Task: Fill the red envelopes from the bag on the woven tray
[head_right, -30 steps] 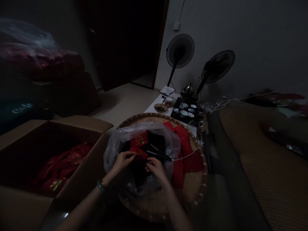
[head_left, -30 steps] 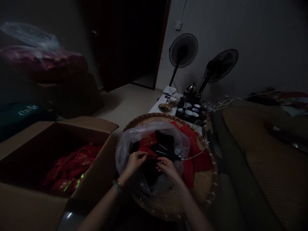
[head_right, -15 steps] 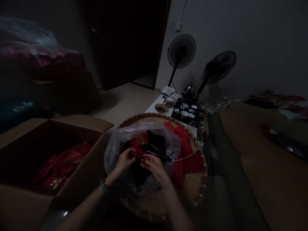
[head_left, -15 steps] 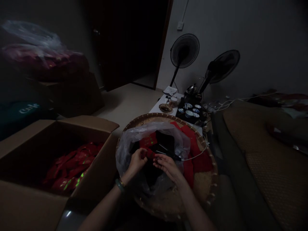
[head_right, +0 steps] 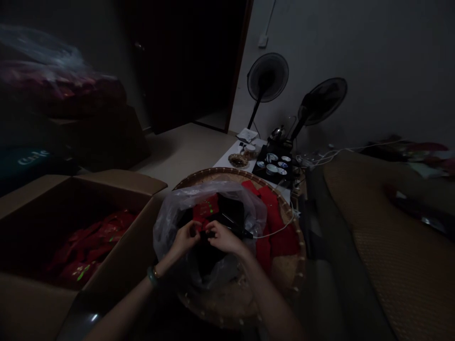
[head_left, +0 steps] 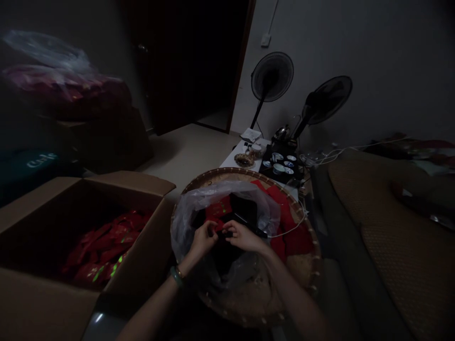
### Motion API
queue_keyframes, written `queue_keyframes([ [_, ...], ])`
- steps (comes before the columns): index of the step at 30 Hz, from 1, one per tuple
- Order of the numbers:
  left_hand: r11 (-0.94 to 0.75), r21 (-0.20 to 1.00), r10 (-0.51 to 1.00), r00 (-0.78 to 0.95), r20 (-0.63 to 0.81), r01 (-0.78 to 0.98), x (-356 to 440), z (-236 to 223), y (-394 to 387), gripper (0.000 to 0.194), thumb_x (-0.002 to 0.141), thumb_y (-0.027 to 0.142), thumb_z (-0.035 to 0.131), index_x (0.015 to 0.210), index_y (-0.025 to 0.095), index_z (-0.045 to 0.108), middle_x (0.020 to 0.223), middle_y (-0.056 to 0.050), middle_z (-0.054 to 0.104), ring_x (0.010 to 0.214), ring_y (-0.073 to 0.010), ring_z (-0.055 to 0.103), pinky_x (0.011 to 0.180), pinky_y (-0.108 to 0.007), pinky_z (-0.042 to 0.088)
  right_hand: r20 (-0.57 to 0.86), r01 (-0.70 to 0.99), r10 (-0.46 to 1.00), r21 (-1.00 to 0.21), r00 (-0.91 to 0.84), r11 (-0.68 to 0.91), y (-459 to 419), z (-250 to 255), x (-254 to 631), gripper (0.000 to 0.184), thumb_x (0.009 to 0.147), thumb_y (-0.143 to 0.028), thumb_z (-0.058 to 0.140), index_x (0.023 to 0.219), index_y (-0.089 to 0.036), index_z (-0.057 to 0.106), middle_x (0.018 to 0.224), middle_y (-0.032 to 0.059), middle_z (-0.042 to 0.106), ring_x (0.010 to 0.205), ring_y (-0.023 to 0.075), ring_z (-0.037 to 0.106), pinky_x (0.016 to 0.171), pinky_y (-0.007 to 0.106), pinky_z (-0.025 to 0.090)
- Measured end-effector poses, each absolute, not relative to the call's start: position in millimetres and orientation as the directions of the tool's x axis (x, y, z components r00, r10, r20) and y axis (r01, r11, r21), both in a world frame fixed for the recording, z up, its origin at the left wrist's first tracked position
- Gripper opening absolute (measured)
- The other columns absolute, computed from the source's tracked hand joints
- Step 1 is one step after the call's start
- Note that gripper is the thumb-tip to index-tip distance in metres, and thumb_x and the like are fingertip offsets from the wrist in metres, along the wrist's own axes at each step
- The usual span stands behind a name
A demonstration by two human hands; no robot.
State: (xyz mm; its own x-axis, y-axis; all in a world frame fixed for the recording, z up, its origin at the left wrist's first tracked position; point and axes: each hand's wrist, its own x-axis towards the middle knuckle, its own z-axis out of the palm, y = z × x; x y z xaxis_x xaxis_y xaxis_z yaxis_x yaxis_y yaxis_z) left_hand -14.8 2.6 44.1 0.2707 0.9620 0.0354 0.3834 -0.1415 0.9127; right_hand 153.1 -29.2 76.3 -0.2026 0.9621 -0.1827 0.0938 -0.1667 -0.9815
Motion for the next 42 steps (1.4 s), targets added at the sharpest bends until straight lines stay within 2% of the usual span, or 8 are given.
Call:
queue_keyframes([
  [11, -0.155, 0.920, 0.957, 0.286, 0.050, 0.359, -12, 44, 1, 0.032, 0.060, 0.004, 0.049, 0.088, 0.015, 0.058, 0.062, 0.005, 0.054, 0.055, -0.0084, 0.049, 0.053, -0.018, 0.037, -0.009, 0.483, 0.991, -0.874, -0.135, 0.058, -29, 84, 138, 0.027, 0.062, -0.001, 0.049, 0.076, -0.021, 0.061, 0.072, -0.0003, 0.063, 0.065, 0.0154, 0.061, 0.060, 0.026, 0.045],
  [14, -0.105, 0.937, 0.966, 0.258, 0.017, 0.333, -13, 40, 3, 0.031, 0.060, 0.005, 0.050, 0.088, 0.015, 0.059, 0.060, 0.005, 0.053, 0.054, -0.0081, 0.049, 0.052, -0.018, 0.037, -0.015, 0.449, 0.997, -0.893, -0.069, 0.018, -32, 84, 143, 0.022, 0.066, -0.010, 0.055, 0.082, -0.022, 0.062, 0.069, -0.0008, 0.062, 0.059, 0.0139, 0.058, 0.058, 0.026, 0.044],
  [19, -0.021, 0.976, 0.968, 0.247, -0.034, 0.217, -12, 30, 10, 0.025, 0.063, 0.006, 0.050, 0.085, 0.014, 0.059, 0.064, 0.004, 0.056, 0.053, -0.0071, 0.050, 0.051, -0.017, 0.040, 0.097, 0.505, 0.995, -0.859, -0.004, 0.085, -40, 67, 149, 0.057, 0.047, -0.020, 0.076, 0.102, -0.027, 0.062, 0.092, 0.0028, 0.062, 0.083, 0.0205, 0.056, 0.072, 0.031, 0.043],
  [24, -0.044, 0.990, 0.947, 0.322, -0.002, 0.135, -15, 38, 13, 0.026, 0.069, 0.021, 0.059, 0.094, 0.014, 0.059, 0.081, -0.003, 0.063, 0.069, -0.0121, 0.058, 0.063, -0.023, 0.047, 0.057, 0.448, 0.995, -0.894, 0.083, 0.014, -36, 47, 153, 0.007, 0.063, -0.022, 0.065, 0.069, -0.025, 0.069, 0.068, 0.0020, 0.067, 0.064, 0.0199, 0.058, 0.065, 0.032, 0.043],
  [27, -0.068, 0.995, 0.897, 0.441, 0.029, 0.072, -20, 48, 12, 0.048, 0.060, 0.027, 0.072, 0.105, 0.016, 0.059, 0.104, -0.007, 0.062, 0.093, -0.0192, 0.057, 0.079, -0.028, 0.046, 0.016, 0.415, 0.996, -0.910, 0.088, -0.022, -30, 47, 160, 0.009, 0.063, -0.026, 0.066, 0.070, -0.022, 0.069, 0.068, 0.0022, 0.068, 0.063, 0.0196, 0.059, 0.060, 0.030, 0.043],
  [30, 0.168, 0.985, 0.764, 0.627, -0.155, 0.038, -21, 50, 10, 0.044, 0.060, 0.037, 0.072, 0.095, 0.012, 0.063, 0.089, -0.006, 0.067, 0.079, -0.0185, 0.061, 0.070, -0.028, 0.047, -0.045, 0.366, 0.997, -0.928, 0.056, -0.063, -27, 51, 165, 0.013, 0.064, -0.030, 0.066, 0.071, -0.019, 0.069, 0.060, 0.0002, 0.065, 0.052, 0.0145, 0.054, 0.051, 0.025, 0.040],
  [34, 0.348, 0.938, 0.731, 0.623, -0.280, 0.013, -17, 46, 6, 0.038, 0.061, 0.043, 0.070, 0.077, 0.009, 0.065, 0.065, -0.001, 0.064, 0.058, -0.0127, 0.058, 0.058, -0.023, 0.044, -0.086, 0.269, 0.996, -0.959, 0.023, -0.089, -28, 54, 166, 0.022, 0.066, -0.035, 0.064, 0.079, -0.018, 0.067, 0.065, -0.0008, 0.064, 0.051, 0.0116, 0.053, 0.047, 0.022, 0.039],
  [42, 0.282, 0.959, 0.736, 0.645, -0.207, -0.014, -12, 45, 0, 0.045, 0.053, 0.027, 0.077, 0.093, 0.011, 0.062, 0.077, -0.002, 0.067, 0.065, -0.0134, 0.059, 0.063, -0.024, 0.046, -0.081, 0.315, 0.994, -0.944, 0.072, -0.099, -27, 57, 153, 0.017, 0.063, -0.029, 0.067, 0.073, -0.016, 0.064, 0.061, -0.0009, 0.061, 0.052, 0.0115, 0.052, 0.047, 0.022, 0.041],
])
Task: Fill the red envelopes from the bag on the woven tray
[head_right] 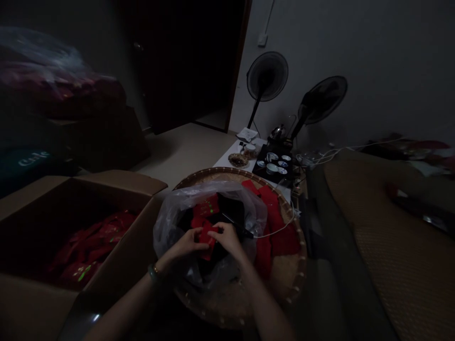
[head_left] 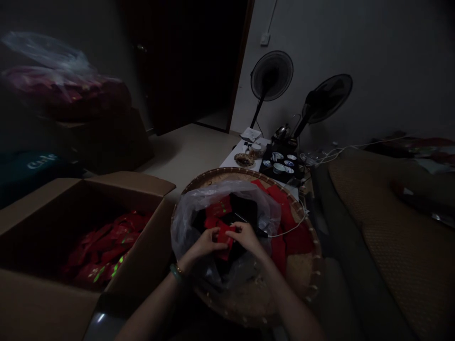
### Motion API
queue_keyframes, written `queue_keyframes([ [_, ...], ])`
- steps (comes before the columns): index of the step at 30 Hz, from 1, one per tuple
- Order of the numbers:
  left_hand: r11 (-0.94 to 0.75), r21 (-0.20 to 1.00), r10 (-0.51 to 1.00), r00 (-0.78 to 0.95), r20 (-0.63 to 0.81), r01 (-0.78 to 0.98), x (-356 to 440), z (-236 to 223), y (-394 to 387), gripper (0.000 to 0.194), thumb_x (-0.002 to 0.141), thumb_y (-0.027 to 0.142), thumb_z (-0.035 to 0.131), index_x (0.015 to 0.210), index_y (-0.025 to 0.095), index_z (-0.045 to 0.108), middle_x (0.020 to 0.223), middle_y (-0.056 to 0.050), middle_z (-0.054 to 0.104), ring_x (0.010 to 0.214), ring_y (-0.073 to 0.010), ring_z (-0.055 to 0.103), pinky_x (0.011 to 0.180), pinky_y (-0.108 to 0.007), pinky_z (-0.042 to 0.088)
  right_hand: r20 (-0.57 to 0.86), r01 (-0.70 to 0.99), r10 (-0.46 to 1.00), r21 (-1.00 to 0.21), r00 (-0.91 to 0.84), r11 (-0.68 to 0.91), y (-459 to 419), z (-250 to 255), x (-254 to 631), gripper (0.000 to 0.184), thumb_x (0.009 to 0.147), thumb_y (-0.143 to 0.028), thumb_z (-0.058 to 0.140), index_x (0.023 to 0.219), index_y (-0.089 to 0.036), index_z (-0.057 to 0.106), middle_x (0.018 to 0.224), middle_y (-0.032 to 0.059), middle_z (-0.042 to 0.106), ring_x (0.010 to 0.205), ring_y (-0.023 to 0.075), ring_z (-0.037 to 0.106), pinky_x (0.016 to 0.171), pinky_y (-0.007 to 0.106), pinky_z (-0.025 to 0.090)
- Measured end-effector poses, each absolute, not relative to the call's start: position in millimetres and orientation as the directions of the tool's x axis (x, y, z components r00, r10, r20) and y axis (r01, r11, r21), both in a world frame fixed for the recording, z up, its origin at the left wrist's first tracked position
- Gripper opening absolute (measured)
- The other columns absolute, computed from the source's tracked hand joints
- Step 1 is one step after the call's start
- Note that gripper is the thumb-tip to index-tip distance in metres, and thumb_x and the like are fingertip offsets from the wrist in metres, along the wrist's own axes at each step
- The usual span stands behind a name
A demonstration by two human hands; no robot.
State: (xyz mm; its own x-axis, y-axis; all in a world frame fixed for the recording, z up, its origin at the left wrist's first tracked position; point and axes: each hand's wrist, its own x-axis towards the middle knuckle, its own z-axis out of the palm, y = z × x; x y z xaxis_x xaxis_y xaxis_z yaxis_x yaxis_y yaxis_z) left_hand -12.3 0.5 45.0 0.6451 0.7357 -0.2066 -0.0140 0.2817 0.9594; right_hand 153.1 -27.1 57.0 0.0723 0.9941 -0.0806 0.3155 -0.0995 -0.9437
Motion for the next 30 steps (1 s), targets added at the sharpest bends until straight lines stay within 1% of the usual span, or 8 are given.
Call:
queue_keyframes([
  [4, 0.055, 0.994, 0.781, 0.617, -0.101, 0.093, -13, 40, -2, 0.035, 0.057, 0.019, 0.073, 0.089, 0.011, 0.064, 0.080, -0.003, 0.068, 0.069, -0.0149, 0.059, 0.067, -0.025, 0.047, 0.127, 0.378, 0.992, -0.919, 0.011, 0.114, -37, 86, 151, 0.017, 0.073, -0.029, 0.061, 0.087, -0.019, 0.064, 0.084, 0.0033, 0.064, 0.077, 0.0159, 0.059, 0.064, 0.027, 0.047],
  [7, -0.117, 0.984, 0.809, 0.588, 0.018, 0.131, -17, 41, -2, 0.036, 0.064, 0.019, 0.068, 0.099, 0.013, 0.063, 0.090, -0.006, 0.068, 0.077, -0.0172, 0.061, 0.072, -0.027, 0.048, 0.301, 0.570, 0.948, -0.763, -0.103, 0.304, -49, 113, 154, 0.013, 0.079, -0.029, 0.056, 0.079, -0.022, 0.067, 0.096, 0.0050, 0.061, 0.095, 0.0185, 0.053, 0.085, 0.035, 0.043],
  [10, -0.254, 0.954, 0.782, 0.614, 0.105, 0.160, -22, 46, -3, 0.035, 0.069, 0.019, 0.063, 0.104, 0.016, 0.062, 0.097, -0.006, 0.068, 0.084, -0.0180, 0.062, 0.077, -0.027, 0.047, 0.278, 0.700, 0.926, -0.608, -0.254, 0.375, -59, 128, 154, 0.015, 0.081, -0.028, 0.054, 0.087, -0.026, 0.068, 0.109, 0.0049, 0.057, 0.113, 0.0218, 0.041, 0.094, 0.039, 0.037],
  [12, -0.340, 0.917, 0.770, 0.621, 0.146, 0.207, -24, 50, -3, 0.036, 0.070, 0.017, 0.061, 0.107, 0.019, 0.061, 0.099, -0.004, 0.067, 0.085, -0.0173, 0.062, 0.079, -0.026, 0.046, 0.222, 0.765, 0.937, -0.540, -0.271, 0.350, -62, 131, 151, 0.020, 0.084, -0.026, 0.049, 0.089, -0.026, 0.068, 0.111, 0.0045, 0.057, 0.117, 0.0222, 0.037, 0.096, 0.039, 0.036],
  [16, -0.454, 0.823, 0.756, 0.637, 0.153, 0.341, -25, 53, -6, 0.043, 0.070, 0.010, 0.058, 0.111, 0.020, 0.058, 0.093, -0.003, 0.069, 0.076, -0.0147, 0.063, 0.071, -0.022, 0.047, 0.079, 0.894, 0.973, -0.384, -0.216, 0.229, -62, 131, 140, 0.018, 0.082, -0.023, 0.051, 0.088, -0.024, 0.068, 0.107, 0.0054, 0.061, 0.116, 0.0245, 0.039, 0.092, 0.039, 0.037],
  [21, -0.517, 0.737, 0.743, 0.656, 0.134, 0.435, -22, 51, -10, 0.045, 0.069, 0.007, 0.055, 0.113, 0.019, 0.057, 0.088, -0.004, 0.070, 0.069, -0.0149, 0.064, 0.065, -0.021, 0.046, -0.101, 0.956, 0.977, -0.246, -0.189, 0.160, -57, 133, 129, 0.014, 0.075, -0.020, 0.057, 0.083, -0.022, 0.068, 0.092, 0.0067, 0.065, 0.099, 0.0231, 0.050, 0.081, 0.035, 0.039],
  [25, -0.489, 0.765, 0.752, 0.646, 0.127, 0.419, -24, 48, -11, 0.042, 0.072, 0.016, 0.059, 0.114, 0.018, 0.055, 0.082, -0.004, 0.069, 0.065, -0.0139, 0.062, 0.063, -0.020, 0.045, -0.037, 0.941, 0.983, -0.297, -0.181, 0.162, -56, 133, 131, 0.016, 0.080, -0.024, 0.053, 0.085, -0.023, 0.068, 0.088, 0.0044, 0.066, 0.096, 0.0204, 0.051, 0.079, 0.031, 0.038],
  [30, -0.448, 0.785, 0.780, 0.616, 0.110, 0.428, -26, 46, -11, 0.044, 0.071, 0.019, 0.061, 0.114, 0.019, 0.055, 0.081, -0.003, 0.068, 0.066, -0.0141, 0.060, 0.064, -0.021, 0.045, 0.011, 0.922, 0.985, -0.348, -0.175, 0.167, -57, 137, 140, 0.017, 0.082, -0.030, 0.053, 0.086, -0.024, 0.069, 0.085, 0.0042, 0.066, 0.090, 0.0187, 0.053, 0.078, 0.028, 0.039],
])
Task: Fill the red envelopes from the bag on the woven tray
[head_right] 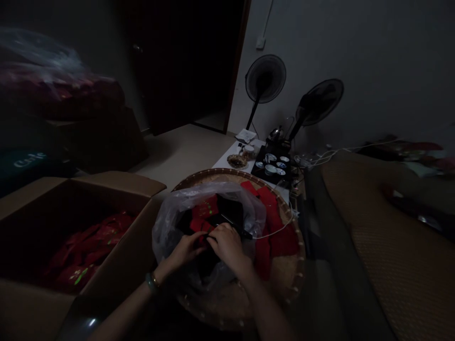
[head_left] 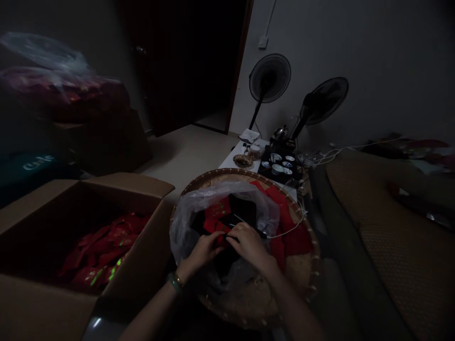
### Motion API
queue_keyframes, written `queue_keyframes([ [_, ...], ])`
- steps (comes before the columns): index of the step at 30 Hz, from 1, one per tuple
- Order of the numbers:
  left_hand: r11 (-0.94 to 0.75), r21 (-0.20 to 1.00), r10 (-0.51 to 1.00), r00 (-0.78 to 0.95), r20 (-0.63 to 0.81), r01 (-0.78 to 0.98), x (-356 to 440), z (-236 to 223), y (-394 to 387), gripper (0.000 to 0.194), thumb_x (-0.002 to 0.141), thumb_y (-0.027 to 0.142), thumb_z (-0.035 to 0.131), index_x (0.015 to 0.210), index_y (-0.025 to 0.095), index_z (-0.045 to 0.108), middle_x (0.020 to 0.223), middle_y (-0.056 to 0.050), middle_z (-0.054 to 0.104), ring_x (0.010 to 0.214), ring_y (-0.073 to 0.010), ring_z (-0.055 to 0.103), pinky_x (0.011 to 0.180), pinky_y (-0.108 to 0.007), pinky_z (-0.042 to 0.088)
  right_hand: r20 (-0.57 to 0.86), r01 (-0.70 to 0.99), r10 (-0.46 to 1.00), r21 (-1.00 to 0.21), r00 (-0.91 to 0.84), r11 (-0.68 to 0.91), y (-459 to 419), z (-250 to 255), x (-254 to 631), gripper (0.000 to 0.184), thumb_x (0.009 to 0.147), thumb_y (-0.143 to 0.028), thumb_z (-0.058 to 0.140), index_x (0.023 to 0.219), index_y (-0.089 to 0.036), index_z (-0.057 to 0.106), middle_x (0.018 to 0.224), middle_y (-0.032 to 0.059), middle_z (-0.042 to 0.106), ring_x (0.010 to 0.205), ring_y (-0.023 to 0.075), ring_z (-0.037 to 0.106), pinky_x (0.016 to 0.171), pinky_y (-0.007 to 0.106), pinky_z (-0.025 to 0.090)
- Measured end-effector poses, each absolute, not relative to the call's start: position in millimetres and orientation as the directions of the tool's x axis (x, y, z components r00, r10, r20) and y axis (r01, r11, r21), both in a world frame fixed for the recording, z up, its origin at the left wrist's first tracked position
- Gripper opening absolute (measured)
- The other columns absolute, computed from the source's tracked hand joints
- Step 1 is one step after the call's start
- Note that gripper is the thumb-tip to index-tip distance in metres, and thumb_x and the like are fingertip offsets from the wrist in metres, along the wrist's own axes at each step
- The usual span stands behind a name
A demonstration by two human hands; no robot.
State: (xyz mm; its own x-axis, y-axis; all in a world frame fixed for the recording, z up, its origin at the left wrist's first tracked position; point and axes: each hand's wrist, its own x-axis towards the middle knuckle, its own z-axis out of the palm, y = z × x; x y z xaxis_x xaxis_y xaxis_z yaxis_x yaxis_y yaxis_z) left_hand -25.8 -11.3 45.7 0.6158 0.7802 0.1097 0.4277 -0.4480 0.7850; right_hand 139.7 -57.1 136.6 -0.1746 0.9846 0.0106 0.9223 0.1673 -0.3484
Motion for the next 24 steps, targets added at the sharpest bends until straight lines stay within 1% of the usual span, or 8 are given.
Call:
queue_keyframes([
  [3, -0.433, 0.807, 0.770, 0.630, 0.099, 0.402, -24, 48, -11, 0.042, 0.072, 0.020, 0.061, 0.113, 0.020, 0.055, 0.084, -0.002, 0.068, 0.067, -0.0134, 0.060, 0.065, -0.021, 0.044, 0.036, 0.899, 0.986, -0.406, -0.161, 0.162, -56, 136, 143, 0.015, 0.080, -0.032, 0.057, 0.083, -0.023, 0.069, 0.084, 0.0036, 0.066, 0.088, 0.0187, 0.054, 0.076, 0.028, 0.040],
  [9, -0.423, 0.817, 0.764, 0.640, 0.089, 0.392, -23, 54, -12, 0.037, 0.073, 0.021, 0.060, 0.109, 0.018, 0.057, 0.081, -0.001, 0.067, 0.066, -0.0122, 0.059, 0.063, -0.020, 0.043, 0.117, 0.758, 0.972, -0.608, -0.205, 0.234, -52, 123, 145, 0.013, 0.078, -0.019, 0.057, 0.083, -0.024, 0.068, 0.083, 0.0015, 0.066, 0.085, 0.0167, 0.056, 0.079, 0.029, 0.041],
  [13, -0.410, 0.799, 0.792, 0.607, 0.071, 0.441, -23, 52, -11, 0.042, 0.070, 0.018, 0.062, 0.111, 0.017, 0.056, 0.082, -0.001, 0.068, 0.068, -0.0133, 0.059, 0.065, -0.021, 0.044, 0.185, 0.624, 0.978, -0.754, -0.096, 0.204, -50, 118, 144, 0.009, 0.077, -0.019, 0.056, 0.078, -0.021, 0.065, 0.086, 0.0031, 0.065, 0.088, 0.0173, 0.056, 0.082, 0.032, 0.041],
  [17, -0.389, 0.832, 0.792, 0.605, 0.082, 0.395, -24, 51, -11, 0.044, 0.069, 0.018, 0.062, 0.113, 0.021, 0.055, 0.090, -0.002, 0.067, 0.073, -0.0142, 0.061, 0.070, -0.023, 0.045, 0.128, 0.418, 0.992, -0.901, 0.009, 0.113, -52, 119, 156, 0.015, 0.080, -0.026, 0.051, 0.084, -0.019, 0.063, 0.089, 0.0045, 0.065, 0.087, 0.0174, 0.059, 0.081, 0.031, 0.044],
  [19, -0.371, 0.859, 0.797, 0.595, 0.099, 0.353, -25, 53, -11, 0.041, 0.071, 0.020, 0.061, 0.112, 0.022, 0.056, 0.093, -0.001, 0.067, 0.077, -0.0149, 0.061, 0.073, -0.024, 0.046, 0.088, 0.399, 0.996, -0.913, -0.012, 0.085, -56, 121, 167, 0.017, 0.080, -0.027, 0.050, 0.086, -0.019, 0.063, 0.090, 0.0048, 0.065, 0.088, 0.0178, 0.059, 0.081, 0.032, 0.044],
  [20, -0.363, 0.870, 0.800, 0.590, 0.107, 0.334, -25, 54, -11, 0.041, 0.071, 0.021, 0.061, 0.112, 0.023, 0.055, 0.095, -0.002, 0.067, 0.079, -0.0154, 0.061, 0.075, -0.024, 0.046, 0.070, 0.436, 0.996, -0.896, -0.054, 0.087, -59, 121, 173, 0.016, 0.079, -0.026, 0.051, 0.085, -0.019, 0.063, 0.091, 0.0049, 0.065, 0.090, 0.0183, 0.059, 0.083, 0.032, 0.044],
  [22, -0.350, 0.887, 0.806, 0.579, 0.122, 0.300, -26, 56, -11, 0.039, 0.072, 0.024, 0.060, 0.111, 0.022, 0.055, 0.097, -0.002, 0.067, 0.082, -0.0163, 0.061, 0.077, -0.026, 0.046, 0.022, 0.562, 0.989, -0.821, -0.148, 0.102, -65, 123, 182, 0.015, 0.076, -0.022, 0.055, 0.086, -0.020, 0.065, 0.094, 0.0051, 0.065, 0.093, 0.0197, 0.057, 0.086, 0.035, 0.042],
  [24, -0.341, 0.900, 0.807, 0.576, 0.132, 0.272, -26, 58, -10, 0.040, 0.073, 0.026, 0.061, 0.112, 0.022, 0.055, 0.100, -0.003, 0.066, 0.086, -0.0173, 0.061, 0.080, -0.028, 0.046, -0.001, 0.674, 0.986, -0.730, -0.167, 0.113, -69, 125, 184, 0.019, 0.075, -0.019, 0.056, 0.092, -0.021, 0.064, 0.097, 0.0058, 0.063, 0.094, 0.0204, 0.056, 0.087, 0.037, 0.041],
])
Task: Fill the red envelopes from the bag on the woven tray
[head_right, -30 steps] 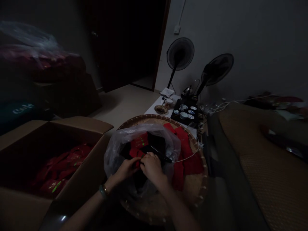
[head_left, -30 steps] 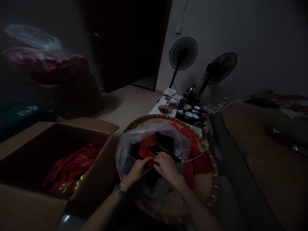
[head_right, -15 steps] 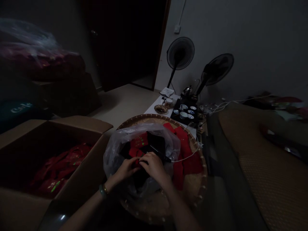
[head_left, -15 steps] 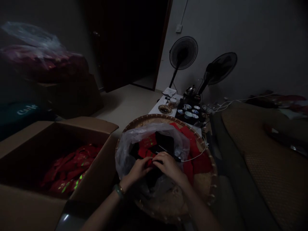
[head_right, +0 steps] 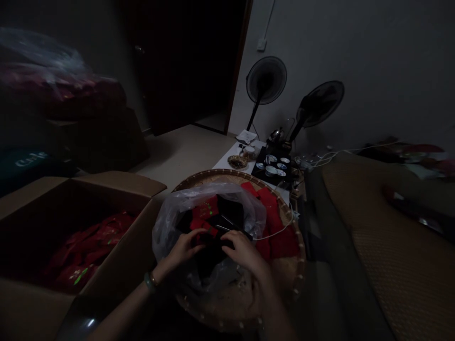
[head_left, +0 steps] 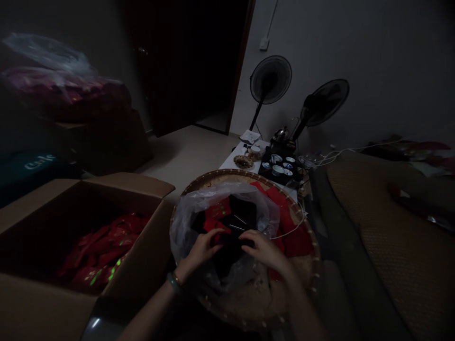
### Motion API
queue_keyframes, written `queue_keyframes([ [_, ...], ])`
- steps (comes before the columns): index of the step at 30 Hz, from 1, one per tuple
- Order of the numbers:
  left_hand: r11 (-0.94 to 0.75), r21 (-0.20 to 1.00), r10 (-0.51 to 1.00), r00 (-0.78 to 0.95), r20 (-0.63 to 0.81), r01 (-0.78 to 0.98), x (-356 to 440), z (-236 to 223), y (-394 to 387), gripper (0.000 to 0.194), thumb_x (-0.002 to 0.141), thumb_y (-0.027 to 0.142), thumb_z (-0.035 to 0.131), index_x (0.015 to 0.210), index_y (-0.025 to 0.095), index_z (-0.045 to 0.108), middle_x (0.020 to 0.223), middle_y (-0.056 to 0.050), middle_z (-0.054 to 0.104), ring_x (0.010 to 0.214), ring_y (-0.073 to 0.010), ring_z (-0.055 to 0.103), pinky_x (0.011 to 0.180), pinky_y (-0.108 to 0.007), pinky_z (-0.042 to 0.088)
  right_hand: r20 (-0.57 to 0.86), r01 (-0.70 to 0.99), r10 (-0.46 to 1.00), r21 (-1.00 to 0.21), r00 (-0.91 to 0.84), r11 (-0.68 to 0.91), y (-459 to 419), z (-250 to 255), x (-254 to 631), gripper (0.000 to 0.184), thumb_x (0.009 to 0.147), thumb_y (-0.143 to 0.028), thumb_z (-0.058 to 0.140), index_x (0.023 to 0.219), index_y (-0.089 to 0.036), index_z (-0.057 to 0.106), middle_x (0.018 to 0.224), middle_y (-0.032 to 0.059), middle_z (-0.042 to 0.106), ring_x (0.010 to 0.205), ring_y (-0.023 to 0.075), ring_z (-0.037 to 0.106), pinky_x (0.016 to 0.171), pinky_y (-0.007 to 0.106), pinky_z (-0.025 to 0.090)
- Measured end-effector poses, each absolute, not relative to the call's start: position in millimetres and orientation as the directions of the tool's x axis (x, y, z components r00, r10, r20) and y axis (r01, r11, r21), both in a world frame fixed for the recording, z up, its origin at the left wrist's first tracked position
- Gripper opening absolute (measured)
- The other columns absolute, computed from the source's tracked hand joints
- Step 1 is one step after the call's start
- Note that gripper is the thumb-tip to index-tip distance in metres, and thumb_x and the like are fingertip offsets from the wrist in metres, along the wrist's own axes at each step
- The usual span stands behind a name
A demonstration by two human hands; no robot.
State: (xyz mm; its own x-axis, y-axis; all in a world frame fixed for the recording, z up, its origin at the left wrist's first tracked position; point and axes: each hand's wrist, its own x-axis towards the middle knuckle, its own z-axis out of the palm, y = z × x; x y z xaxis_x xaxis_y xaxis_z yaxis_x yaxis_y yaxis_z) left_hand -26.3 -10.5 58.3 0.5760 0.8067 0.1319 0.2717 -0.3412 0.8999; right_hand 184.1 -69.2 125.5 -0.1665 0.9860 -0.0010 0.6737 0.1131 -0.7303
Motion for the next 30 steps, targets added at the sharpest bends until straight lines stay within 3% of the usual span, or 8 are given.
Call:
queue_keyframes([
  [3, -0.342, 0.898, 0.803, 0.582, 0.128, 0.276, -26, 59, -10, 0.042, 0.073, 0.027, 0.061, 0.114, 0.023, 0.054, 0.101, -0.004, 0.066, 0.086, -0.0174, 0.061, 0.080, -0.028, 0.046, 0.116, 0.756, 0.986, -0.632, -0.124, 0.169, -71, 133, 174, 0.022, 0.077, -0.023, 0.056, 0.098, -0.024, 0.063, 0.105, 0.0067, 0.058, 0.104, 0.0214, 0.050, 0.091, 0.039, 0.039],
  [5, -0.351, 0.881, 0.804, 0.585, 0.110, 0.317, -26, 58, -10, 0.044, 0.072, 0.026, 0.062, 0.114, 0.022, 0.054, 0.098, -0.004, 0.067, 0.081, -0.0169, 0.061, 0.077, -0.028, 0.046, 0.164, 0.796, 0.972, -0.558, -0.170, 0.234, -70, 138, 164, 0.025, 0.075, -0.029, 0.061, 0.100, -0.027, 0.063, 0.113, 0.0066, 0.053, 0.117, 0.0241, 0.038, 0.096, 0.041, 0.035],
  [8, -0.355, 0.875, 0.806, 0.582, 0.109, 0.328, -26, 56, -10, 0.046, 0.070, 0.027, 0.064, 0.115, 0.020, 0.055, 0.101, -0.006, 0.066, 0.083, -0.0184, 0.060, 0.078, -0.028, 0.046, 0.100, 0.843, 0.963, -0.466, -0.250, 0.268, -66, 141, 152, 0.033, 0.074, -0.036, 0.063, 0.105, -0.028, 0.061, 0.120, 0.0065, 0.049, 0.126, 0.0268, 0.026, 0.099, 0.042, 0.031],
  [15, -0.157, 0.983, 0.806, 0.588, 0.071, 0.096, -24, 55, -10, 0.047, 0.065, 0.030, 0.070, 0.107, 0.013, 0.058, 0.099, -0.008, 0.066, 0.087, -0.0199, 0.059, 0.079, -0.029, 0.046, -0.014, 0.869, 0.951, -0.410, -0.310, 0.277, -50, 131, 148, 0.018, 0.080, -0.034, 0.056, 0.087, -0.020, 0.065, 0.097, 0.0065, 0.058, 0.102, 0.0199, 0.048, 0.087, 0.032, 0.039],
  [18, -0.056, 0.998, 0.803, 0.595, 0.029, 0.027, -23, 59, -9, 0.042, 0.067, 0.033, 0.068, 0.103, 0.013, 0.060, 0.098, -0.008, 0.066, 0.088, -0.0198, 0.059, 0.077, -0.027, 0.046, -0.032, 0.862, 0.946, -0.423, -0.323, 0.280, -46, 127, 147, 0.016, 0.082, -0.030, 0.053, 0.078, -0.018, 0.063, 0.086, 0.0048, 0.060, 0.089, 0.0172, 0.054, 0.078, 0.027, 0.041],
  [22, 0.016, 1.000, 0.802, 0.597, -0.009, -0.006, -21, 65, -8, 0.038, 0.072, 0.041, 0.061, 0.096, 0.012, 0.062, 0.086, -0.006, 0.067, 0.076, -0.0171, 0.060, 0.068, -0.026, 0.047, 0.009, 0.813, 0.978, -0.555, -0.206, 0.176, -45, 122, 147, 0.009, 0.076, -0.025, 0.060, 0.082, -0.018, 0.060, 0.078, 0.0013, 0.062, 0.074, 0.0150, 0.057, 0.064, 0.024, 0.041],
  [25, 0.044, 0.999, 0.835, 0.550, -0.030, -0.013, -17, 64, -8, 0.040, 0.069, 0.044, 0.062, 0.094, 0.013, 0.063, 0.083, -0.005, 0.068, 0.073, -0.0168, 0.059, 0.066, -0.026, 0.047, 0.065, 0.743, 0.985, -0.649, -0.158, 0.162, -45, 121, 149, 0.015, 0.076, -0.026, 0.061, 0.090, -0.020, 0.059, 0.084, 0.0007, 0.064, 0.077, 0.0151, 0.059, 0.067, 0.024, 0.041],
  [30, 0.042, 0.999, 0.871, 0.491, -0.029, -0.016, -13, 58, -7, 0.038, 0.070, 0.042, 0.061, 0.095, 0.014, 0.064, 0.082, -0.005, 0.068, 0.072, -0.0167, 0.060, 0.064, -0.025, 0.047, 0.023, 0.744, 0.949, -0.614, -0.316, 0.263, -46, 123, 152, 0.012, 0.081, -0.027, 0.055, 0.079, -0.020, 0.064, 0.081, 0.0014, 0.061, 0.080, 0.0143, 0.056, 0.072, 0.024, 0.040],
])
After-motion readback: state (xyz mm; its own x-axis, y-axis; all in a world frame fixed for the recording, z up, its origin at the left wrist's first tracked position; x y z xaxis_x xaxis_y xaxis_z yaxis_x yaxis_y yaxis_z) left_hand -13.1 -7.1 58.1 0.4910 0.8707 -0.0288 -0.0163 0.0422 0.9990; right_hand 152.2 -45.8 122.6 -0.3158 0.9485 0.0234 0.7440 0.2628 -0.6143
